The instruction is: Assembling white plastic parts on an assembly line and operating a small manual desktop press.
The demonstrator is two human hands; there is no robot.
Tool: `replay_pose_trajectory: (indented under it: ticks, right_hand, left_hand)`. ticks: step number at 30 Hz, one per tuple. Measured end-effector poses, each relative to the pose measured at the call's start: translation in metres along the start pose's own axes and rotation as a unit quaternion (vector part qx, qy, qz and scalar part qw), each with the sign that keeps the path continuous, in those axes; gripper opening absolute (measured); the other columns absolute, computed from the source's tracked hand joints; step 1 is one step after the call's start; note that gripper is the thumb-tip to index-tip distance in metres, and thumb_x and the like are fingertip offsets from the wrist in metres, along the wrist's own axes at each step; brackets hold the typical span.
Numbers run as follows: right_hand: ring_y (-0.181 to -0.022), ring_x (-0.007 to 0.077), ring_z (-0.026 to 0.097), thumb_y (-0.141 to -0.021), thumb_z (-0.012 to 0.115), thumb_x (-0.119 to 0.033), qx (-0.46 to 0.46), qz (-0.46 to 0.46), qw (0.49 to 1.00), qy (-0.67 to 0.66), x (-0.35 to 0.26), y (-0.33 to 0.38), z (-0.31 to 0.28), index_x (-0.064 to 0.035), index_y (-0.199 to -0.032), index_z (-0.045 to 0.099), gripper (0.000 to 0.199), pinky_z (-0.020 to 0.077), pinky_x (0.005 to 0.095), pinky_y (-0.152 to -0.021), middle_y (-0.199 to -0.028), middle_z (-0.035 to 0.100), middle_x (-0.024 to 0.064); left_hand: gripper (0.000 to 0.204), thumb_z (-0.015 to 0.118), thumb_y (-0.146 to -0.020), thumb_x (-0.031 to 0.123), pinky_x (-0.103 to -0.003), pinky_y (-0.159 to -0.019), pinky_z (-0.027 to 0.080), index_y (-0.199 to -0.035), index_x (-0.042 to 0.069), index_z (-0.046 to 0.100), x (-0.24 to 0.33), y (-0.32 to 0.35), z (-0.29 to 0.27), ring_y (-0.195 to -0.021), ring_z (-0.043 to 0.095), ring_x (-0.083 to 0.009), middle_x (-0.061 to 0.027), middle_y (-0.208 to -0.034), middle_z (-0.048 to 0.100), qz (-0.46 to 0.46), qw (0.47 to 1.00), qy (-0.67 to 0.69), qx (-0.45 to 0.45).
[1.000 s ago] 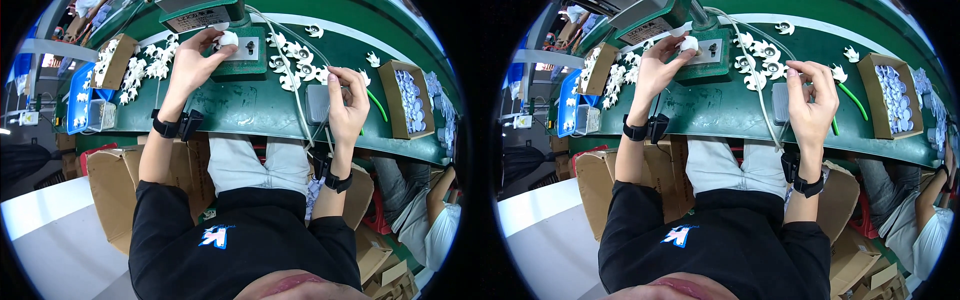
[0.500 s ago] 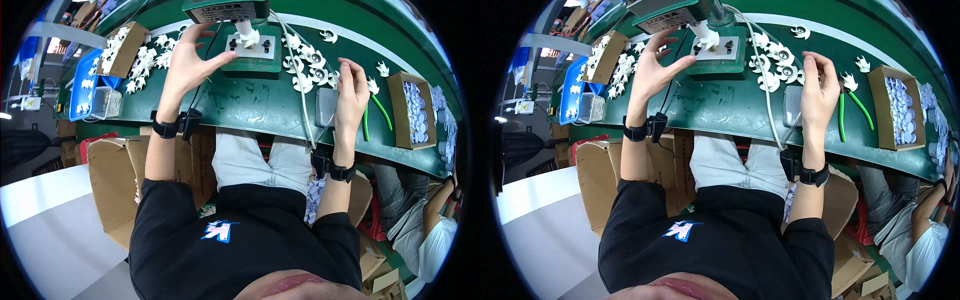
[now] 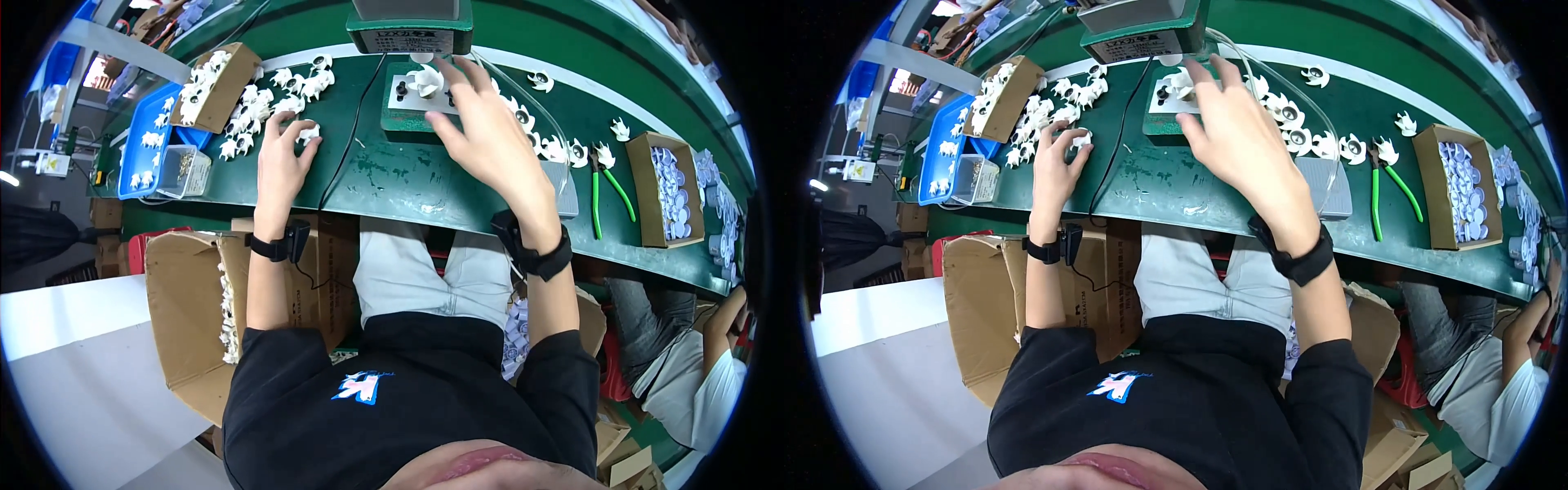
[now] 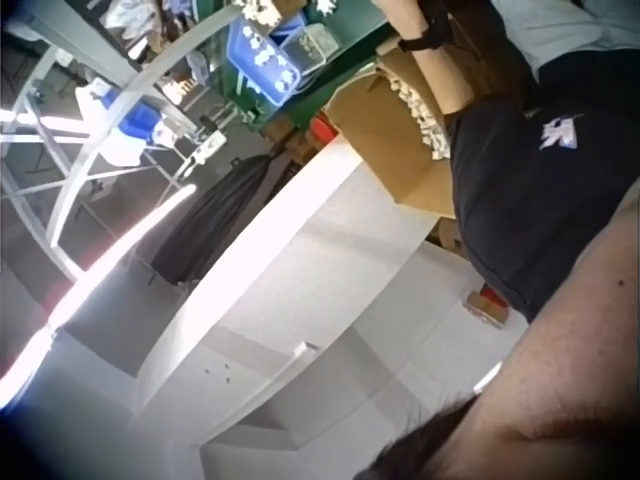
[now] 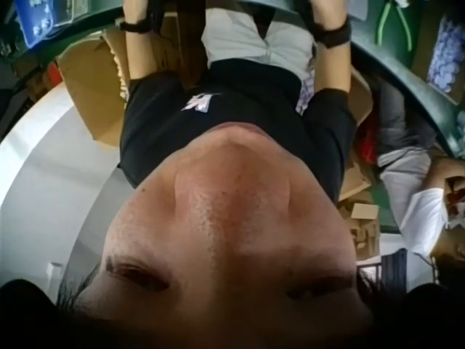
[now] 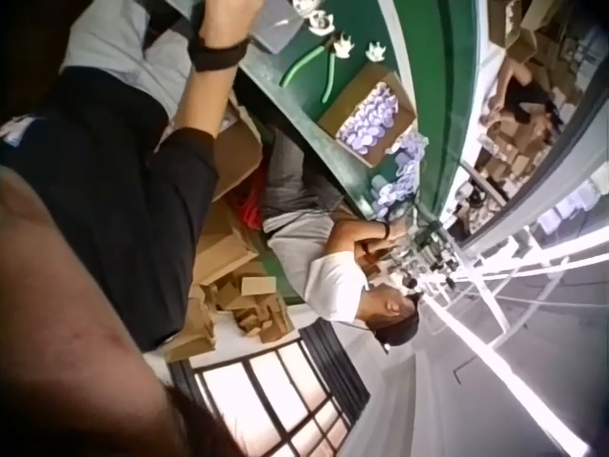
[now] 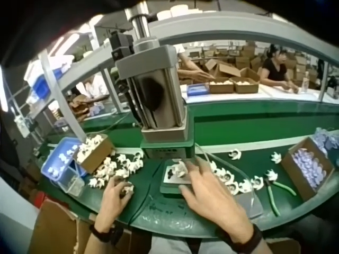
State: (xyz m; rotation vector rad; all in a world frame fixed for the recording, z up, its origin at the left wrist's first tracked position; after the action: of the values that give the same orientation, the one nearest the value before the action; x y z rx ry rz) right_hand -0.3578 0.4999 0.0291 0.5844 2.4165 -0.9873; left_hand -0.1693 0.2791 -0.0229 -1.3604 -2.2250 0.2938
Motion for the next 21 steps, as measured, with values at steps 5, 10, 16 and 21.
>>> replay_pose_trajectory:
  ticks: [5,10,16,21]
  right_hand:
    - [-0.106,0.0442,0.067,-0.095,0.07,-0.019,-0.056,-0.053,0.997,0.01,0.004,-0.025,0.034,-0.0005,-0.126,0.068,0.036,0.0543,0.0504,-0.092,-0.123,0.066,0.0242]
    - [-0.105,0.0428,0.068,-0.096,0.07,-0.02,-0.049,0.049,0.997,-0.014,0.016,-0.029,0.006,0.0007,-0.129,0.066,0.04,0.0548,0.0463,-0.09,-0.119,0.067,0.0252]
    - [-0.101,0.0338,0.069,-0.095,0.071,-0.017,0.064,0.039,0.985,0.155,0.03,0.022,-0.066,-0.0024,-0.128,0.069,0.036,0.0562,0.0432,-0.083,-0.121,0.068,0.0201]
    - [-0.1,0.0222,0.069,-0.094,0.072,-0.014,0.099,0.04,0.99,0.096,0.04,0.042,-0.082,-0.0049,-0.124,0.071,0.031,0.0557,0.0347,-0.078,-0.124,0.068,0.0142]
  left_hand:
    - [0.03,0.079,-0.086,0.012,-0.04,-0.09,0.055,-0.115,0.006,0.071,-0.008,0.01,0.001,-0.105,0.066,-0.0339,-0.0152,-0.118,0.067,-0.015,0.999,0.025,-0.03]
    - [0.041,0.082,-0.087,0.014,-0.036,-0.088,0.056,-0.126,0.009,0.069,-0.018,0.011,-0.001,-0.109,0.069,-0.0227,-0.0097,-0.121,0.071,-0.09,0.99,0.092,-0.053]
    - [0.056,0.09,-0.079,0.024,-0.033,-0.088,0.059,-0.128,0.004,0.072,0.05,-0.024,-0.009,-0.106,0.07,-0.0171,-0.0099,-0.118,0.073,-0.076,0.914,0.397,-0.032]
    - [0.057,0.093,-0.076,0.03,-0.032,-0.088,0.059,-0.121,0.0,0.074,0.098,-0.074,0.01,-0.105,0.071,-0.0181,-0.0133,-0.113,0.075,0.033,0.96,0.277,-0.016]
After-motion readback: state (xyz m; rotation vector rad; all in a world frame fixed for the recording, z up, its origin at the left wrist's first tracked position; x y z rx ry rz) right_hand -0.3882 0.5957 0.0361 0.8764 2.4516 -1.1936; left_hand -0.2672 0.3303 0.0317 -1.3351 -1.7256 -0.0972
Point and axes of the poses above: each hand's wrist, its own y-axis away from the middle knuckle, its own z-axis out of the palm, x = y × z, the point moved 8 cm from there along -y, towards the middle knuckle
